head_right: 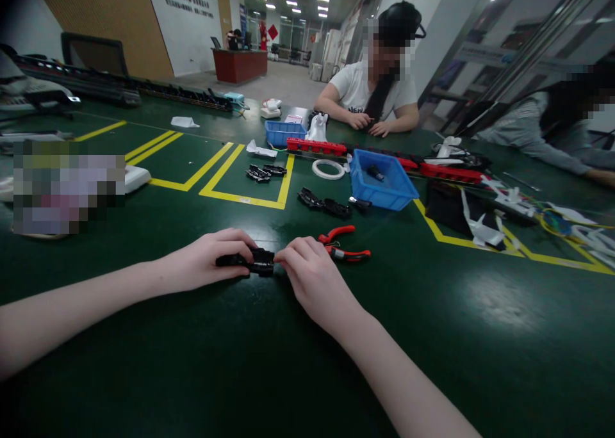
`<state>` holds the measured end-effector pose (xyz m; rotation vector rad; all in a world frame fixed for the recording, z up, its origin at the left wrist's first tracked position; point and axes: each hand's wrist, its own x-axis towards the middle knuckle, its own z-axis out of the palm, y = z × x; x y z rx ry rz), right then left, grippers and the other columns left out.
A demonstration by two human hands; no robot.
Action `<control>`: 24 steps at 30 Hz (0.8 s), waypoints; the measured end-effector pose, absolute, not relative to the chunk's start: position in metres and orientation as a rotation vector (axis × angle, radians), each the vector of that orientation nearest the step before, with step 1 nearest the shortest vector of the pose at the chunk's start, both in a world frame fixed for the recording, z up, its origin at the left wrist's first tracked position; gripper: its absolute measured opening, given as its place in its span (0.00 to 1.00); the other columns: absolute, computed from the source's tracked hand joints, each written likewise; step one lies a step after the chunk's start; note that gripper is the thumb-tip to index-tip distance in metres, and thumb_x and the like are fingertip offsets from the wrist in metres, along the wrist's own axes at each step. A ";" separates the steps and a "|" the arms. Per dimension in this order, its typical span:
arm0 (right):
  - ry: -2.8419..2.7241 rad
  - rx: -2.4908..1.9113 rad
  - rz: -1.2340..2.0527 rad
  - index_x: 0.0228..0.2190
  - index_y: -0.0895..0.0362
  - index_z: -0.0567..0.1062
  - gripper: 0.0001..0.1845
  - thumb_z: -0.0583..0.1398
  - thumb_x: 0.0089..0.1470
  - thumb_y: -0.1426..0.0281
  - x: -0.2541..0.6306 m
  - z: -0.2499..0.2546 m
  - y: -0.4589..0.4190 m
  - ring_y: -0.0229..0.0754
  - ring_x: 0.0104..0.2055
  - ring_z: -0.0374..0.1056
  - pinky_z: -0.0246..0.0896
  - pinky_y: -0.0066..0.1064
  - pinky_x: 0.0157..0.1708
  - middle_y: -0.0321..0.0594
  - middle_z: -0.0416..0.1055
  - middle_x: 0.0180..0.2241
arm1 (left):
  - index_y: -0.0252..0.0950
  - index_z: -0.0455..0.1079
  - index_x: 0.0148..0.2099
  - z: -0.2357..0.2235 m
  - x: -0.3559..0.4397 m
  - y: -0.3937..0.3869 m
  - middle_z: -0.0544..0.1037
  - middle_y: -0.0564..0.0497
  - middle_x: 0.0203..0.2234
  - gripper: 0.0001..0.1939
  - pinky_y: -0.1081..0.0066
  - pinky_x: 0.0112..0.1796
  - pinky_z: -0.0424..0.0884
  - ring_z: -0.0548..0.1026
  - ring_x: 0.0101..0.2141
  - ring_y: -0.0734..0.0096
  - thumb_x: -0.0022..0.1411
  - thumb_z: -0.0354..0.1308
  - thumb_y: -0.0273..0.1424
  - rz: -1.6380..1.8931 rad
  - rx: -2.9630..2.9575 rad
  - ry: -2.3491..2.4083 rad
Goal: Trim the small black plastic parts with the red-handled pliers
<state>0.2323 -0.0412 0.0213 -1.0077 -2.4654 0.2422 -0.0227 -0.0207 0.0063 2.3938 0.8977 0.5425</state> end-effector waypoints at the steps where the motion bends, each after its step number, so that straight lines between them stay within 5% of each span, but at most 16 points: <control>1: -2.441 -1.003 0.316 0.40 0.56 0.74 0.12 0.51 0.64 0.76 0.231 0.022 -0.043 0.44 0.42 0.68 0.67 0.39 0.42 0.45 0.72 0.40 | 0.38 0.72 0.45 0.006 -0.022 -0.021 0.72 0.48 0.50 0.05 0.62 0.49 0.73 0.73 0.50 0.63 0.67 0.58 0.29 0.541 2.403 0.887; 19: -2.125 -1.023 0.530 0.43 0.52 0.78 0.12 0.57 0.62 0.74 0.224 0.019 -0.051 0.41 0.38 0.76 0.72 0.33 0.38 0.38 0.79 0.37 | 0.37 0.71 0.48 0.006 -0.016 -0.023 0.76 0.47 0.47 0.08 0.64 0.45 0.73 0.74 0.45 0.64 0.67 0.58 0.31 0.506 2.592 0.806; 24: -2.217 -1.083 0.584 0.35 0.52 0.79 0.07 0.60 0.59 0.73 0.217 0.019 -0.051 0.42 0.37 0.75 0.70 0.36 0.39 0.37 0.79 0.35 | 0.37 0.72 0.48 0.004 -0.015 -0.024 0.76 0.47 0.47 0.09 0.64 0.46 0.72 0.74 0.45 0.64 0.68 0.57 0.33 0.518 2.615 0.810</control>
